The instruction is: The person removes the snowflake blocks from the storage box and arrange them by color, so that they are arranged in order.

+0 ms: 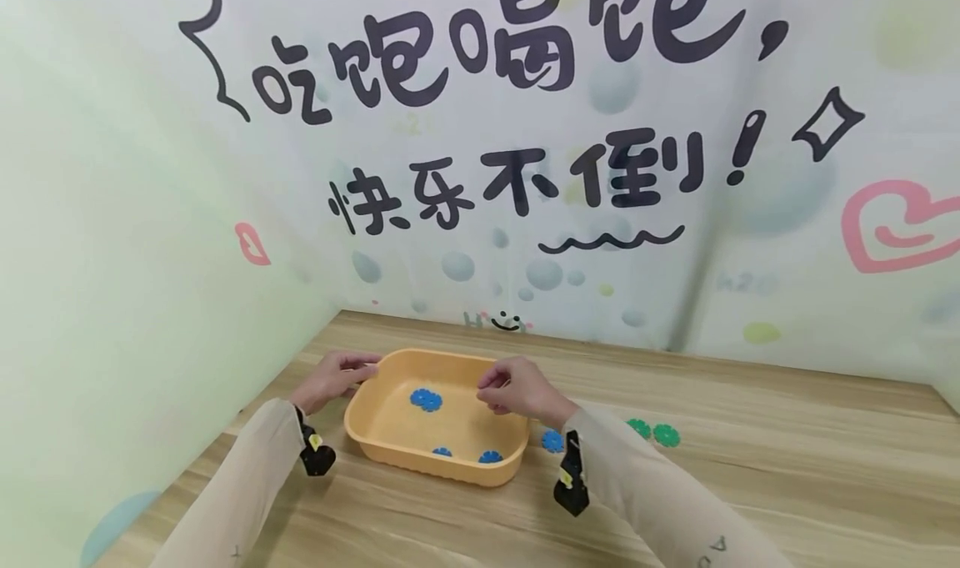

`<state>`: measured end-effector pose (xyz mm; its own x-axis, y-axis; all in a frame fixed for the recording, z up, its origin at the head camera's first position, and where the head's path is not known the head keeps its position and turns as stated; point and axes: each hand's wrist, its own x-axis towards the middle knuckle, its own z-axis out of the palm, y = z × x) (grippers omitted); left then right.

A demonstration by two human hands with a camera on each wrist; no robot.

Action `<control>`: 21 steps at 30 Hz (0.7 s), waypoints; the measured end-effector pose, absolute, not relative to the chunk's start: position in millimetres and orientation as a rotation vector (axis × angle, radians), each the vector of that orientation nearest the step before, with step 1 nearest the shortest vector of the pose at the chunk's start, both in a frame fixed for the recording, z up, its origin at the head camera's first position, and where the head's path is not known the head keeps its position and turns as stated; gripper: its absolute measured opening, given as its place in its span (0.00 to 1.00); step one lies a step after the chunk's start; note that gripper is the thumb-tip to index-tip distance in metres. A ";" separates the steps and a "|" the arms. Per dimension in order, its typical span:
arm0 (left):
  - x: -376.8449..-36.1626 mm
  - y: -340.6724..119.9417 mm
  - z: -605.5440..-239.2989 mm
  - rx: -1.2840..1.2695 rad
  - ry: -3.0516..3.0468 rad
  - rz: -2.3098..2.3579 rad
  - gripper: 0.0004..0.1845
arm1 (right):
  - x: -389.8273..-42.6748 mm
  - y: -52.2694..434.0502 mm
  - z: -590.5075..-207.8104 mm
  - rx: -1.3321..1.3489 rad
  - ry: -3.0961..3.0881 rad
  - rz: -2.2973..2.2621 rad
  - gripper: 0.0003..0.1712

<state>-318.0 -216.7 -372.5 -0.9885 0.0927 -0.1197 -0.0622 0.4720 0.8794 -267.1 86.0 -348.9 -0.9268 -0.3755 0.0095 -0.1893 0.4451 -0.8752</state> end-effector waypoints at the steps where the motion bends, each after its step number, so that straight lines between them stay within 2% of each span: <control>1: -318.1 -216.9 -372.9 0.023 2.560 1.543 0.18 | -269.4 81.7 -350.4 -0.503 2.497 -1.485 0.05; 11: -319.2 -215.0 -372.7 0.029 2.569 1.558 0.18 | -285.4 54.5 -347.9 -0.550 2.432 -1.490 0.06; 21: -319.2 -215.6 -374.3 0.034 2.574 1.540 0.18 | -306.6 43.1 -325.4 -0.613 2.467 -1.462 0.07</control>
